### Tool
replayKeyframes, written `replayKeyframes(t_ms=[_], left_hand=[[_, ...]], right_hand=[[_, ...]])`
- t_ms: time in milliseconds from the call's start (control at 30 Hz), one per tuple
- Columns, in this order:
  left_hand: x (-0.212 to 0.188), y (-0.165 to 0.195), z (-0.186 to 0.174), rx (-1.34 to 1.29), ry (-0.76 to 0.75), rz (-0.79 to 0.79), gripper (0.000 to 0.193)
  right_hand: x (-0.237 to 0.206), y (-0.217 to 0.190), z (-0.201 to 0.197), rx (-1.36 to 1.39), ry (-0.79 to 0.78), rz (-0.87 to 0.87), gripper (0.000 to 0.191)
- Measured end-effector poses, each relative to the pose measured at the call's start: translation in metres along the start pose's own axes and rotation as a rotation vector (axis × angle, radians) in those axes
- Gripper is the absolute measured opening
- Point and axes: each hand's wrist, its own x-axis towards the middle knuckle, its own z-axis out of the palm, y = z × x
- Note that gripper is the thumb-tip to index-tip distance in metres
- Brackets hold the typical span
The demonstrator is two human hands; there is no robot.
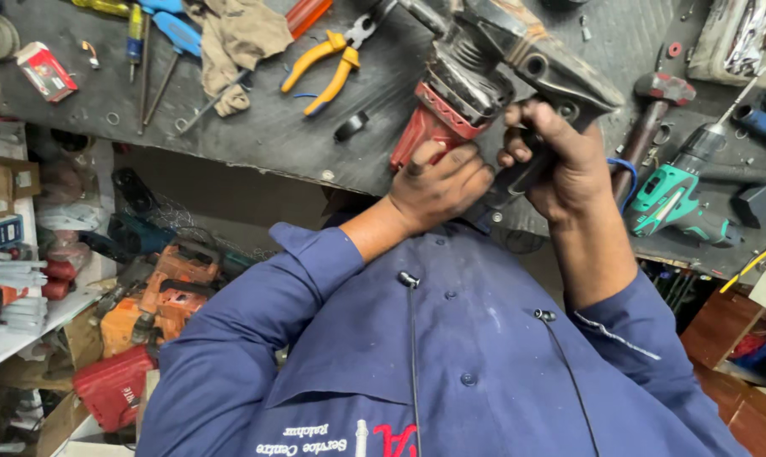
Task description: The person repairs a red electric drill by connecting wires to its internal components using a screwdriver. They then reassemble the drill's housing and test the trigger mechanism.
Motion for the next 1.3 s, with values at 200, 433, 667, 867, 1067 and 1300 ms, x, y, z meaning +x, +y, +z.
replayKeyframes(t_ms=[200, 433, 667, 867, 1067, 1300], left_hand=[[-0.013, -0.007, -0.002, -0.065, 0.046, 0.001, 0.007], [-0.041, -0.010, 0.004, -0.147, 0.131, -0.002, 0.026], [-0.059, -0.009, 0.007, -0.220, 0.091, 0.034, 0.036], [-0.048, -0.007, 0.007, -0.220, 0.085, 0.050, 0.033], [-0.024, -0.006, 0.006, -0.068, 0.036, 0.085, 0.020], [-0.012, -0.009, 0.008, -0.030, 0.020, 0.151, 0.022]], right_hand=[[-0.009, -0.002, 0.045, -0.051, 0.094, -0.045, 0.029], [-0.032, 0.003, 0.089, -0.322, 0.219, -0.092, 0.035], [-0.039, 0.015, 0.106, -0.364, 0.302, -0.125, 0.043], [-0.036, 0.019, 0.089, -0.346, 0.240, -0.202, 0.030], [-0.025, 0.016, 0.055, -0.252, 0.259, -0.180, 0.037], [-0.018, 0.016, 0.030, 0.008, 0.180, -0.105, 0.029]])
